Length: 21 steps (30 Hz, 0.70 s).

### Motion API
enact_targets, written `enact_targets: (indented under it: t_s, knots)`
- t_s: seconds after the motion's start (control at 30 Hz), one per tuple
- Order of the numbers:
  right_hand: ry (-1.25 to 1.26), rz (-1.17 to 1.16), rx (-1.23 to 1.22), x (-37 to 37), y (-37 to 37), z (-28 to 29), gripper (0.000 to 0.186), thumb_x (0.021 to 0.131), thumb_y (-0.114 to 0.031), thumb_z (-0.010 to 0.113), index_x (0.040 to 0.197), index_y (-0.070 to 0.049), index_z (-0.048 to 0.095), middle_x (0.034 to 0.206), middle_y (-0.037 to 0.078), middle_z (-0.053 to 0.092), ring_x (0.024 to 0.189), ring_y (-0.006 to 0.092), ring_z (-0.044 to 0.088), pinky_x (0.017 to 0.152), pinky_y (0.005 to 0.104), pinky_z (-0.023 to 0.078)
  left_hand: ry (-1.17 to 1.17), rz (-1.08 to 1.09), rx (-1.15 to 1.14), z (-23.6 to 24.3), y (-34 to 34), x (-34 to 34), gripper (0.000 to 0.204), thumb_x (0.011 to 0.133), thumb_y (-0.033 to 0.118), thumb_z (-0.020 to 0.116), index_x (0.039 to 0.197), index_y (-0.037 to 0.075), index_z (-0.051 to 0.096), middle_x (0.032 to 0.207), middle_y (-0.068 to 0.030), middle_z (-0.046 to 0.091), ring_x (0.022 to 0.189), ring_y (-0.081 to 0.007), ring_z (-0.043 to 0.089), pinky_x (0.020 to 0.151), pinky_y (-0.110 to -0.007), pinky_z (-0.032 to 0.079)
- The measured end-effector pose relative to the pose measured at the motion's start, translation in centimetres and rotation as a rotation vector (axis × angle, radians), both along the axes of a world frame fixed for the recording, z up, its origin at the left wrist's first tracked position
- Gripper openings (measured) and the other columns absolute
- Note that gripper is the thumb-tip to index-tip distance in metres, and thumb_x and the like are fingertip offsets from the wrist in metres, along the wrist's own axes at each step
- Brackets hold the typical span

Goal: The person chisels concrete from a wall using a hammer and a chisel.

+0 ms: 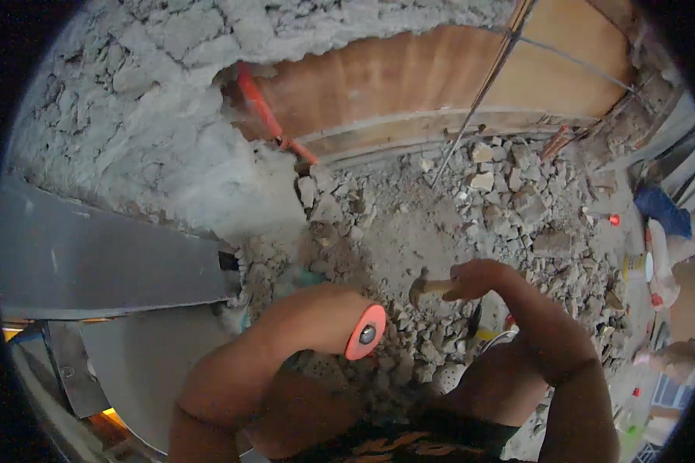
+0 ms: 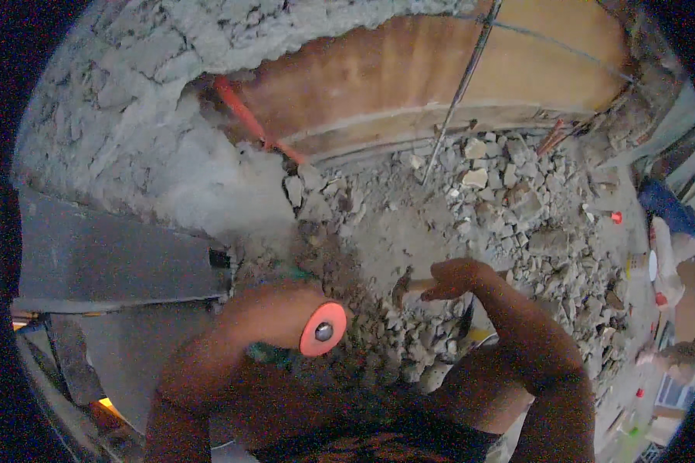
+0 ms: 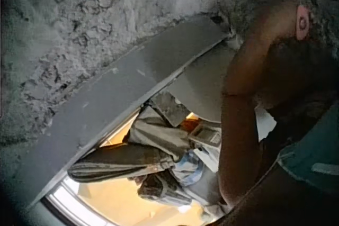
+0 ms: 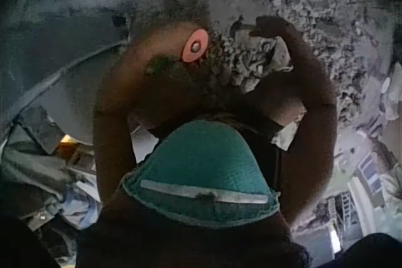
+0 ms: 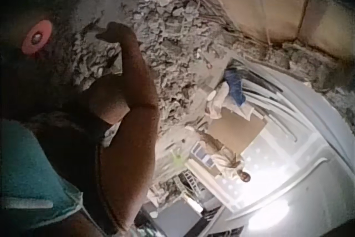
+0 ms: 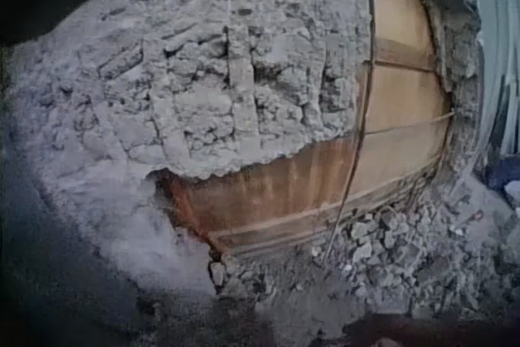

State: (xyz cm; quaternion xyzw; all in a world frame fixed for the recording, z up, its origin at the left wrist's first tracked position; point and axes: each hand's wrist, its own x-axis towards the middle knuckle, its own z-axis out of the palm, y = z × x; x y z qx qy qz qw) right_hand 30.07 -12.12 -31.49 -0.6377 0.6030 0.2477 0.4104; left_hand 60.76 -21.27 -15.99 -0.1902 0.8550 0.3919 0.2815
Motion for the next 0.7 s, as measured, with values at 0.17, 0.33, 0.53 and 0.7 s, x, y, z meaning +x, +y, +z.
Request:
enact_targets:
  t_s: [0.17,0.33,0.53,0.7]
  knots:
    - [0.062,0.071,0.067,-1.0,1.1,-1.0,0.064,0.083,-0.064,0.060,0.099,-0.002,0.069,0.089,0.019,0.070,0.085,0.0370,0.067,0.077,0.0464,0.051,0.074,0.035,-0.044,-1.1,0.4,0.0,0.024,0.069,0.015,0.071,0.092,0.008,0.068,0.091,-0.0186,0.069,0.087,-0.0377,0.067,0.071,-0.046,0.053]
    - [0.016,0.081,-0.020,-2.7,2.6,-2.8,0.061,0.084,-0.062,0.059,0.091,-0.002,0.071,0.086,0.020,0.070,0.079,0.0369,0.067,0.073,0.0473,0.051,0.072,-0.065,-0.059,0.4,1.0,-1.1,0.024,0.070,0.020,0.072,0.091,0.008,0.067,0.089,-0.0172,0.070,0.088,-0.0375,0.067,0.072,-0.047,0.052]
    - [-0.010,0.039,-0.052,-0.3,1.3,-2.7,0.060,0.084,-0.060,0.060,0.092,-0.001,0.071,0.085,0.019,0.070,0.078,0.0367,0.067,0.072,0.0464,0.050,0.063,-0.067,-0.038,-0.1,1.4,0.4,0.025,0.069,0.018,0.072,0.091,0.007,0.068,0.089,-0.0174,0.070,0.085,-0.0385,0.067,0.070,-0.047,0.053]
    - [-0.007,0.015,0.033,-4.2,3.7,-3.6,0.064,0.083,-0.062,0.060,0.087,0.000,0.071,0.080,0.018,0.069,0.074,0.0334,0.065,0.072,0.0460,0.050,0.038,-0.141,0.024,0.6,1.8,-3.3,0.017,0.068,0.014,0.070,0.084,0.011,0.070,0.078,-0.0134,0.068,0.076,-0.0333,0.067,0.062,-0.045,0.050]
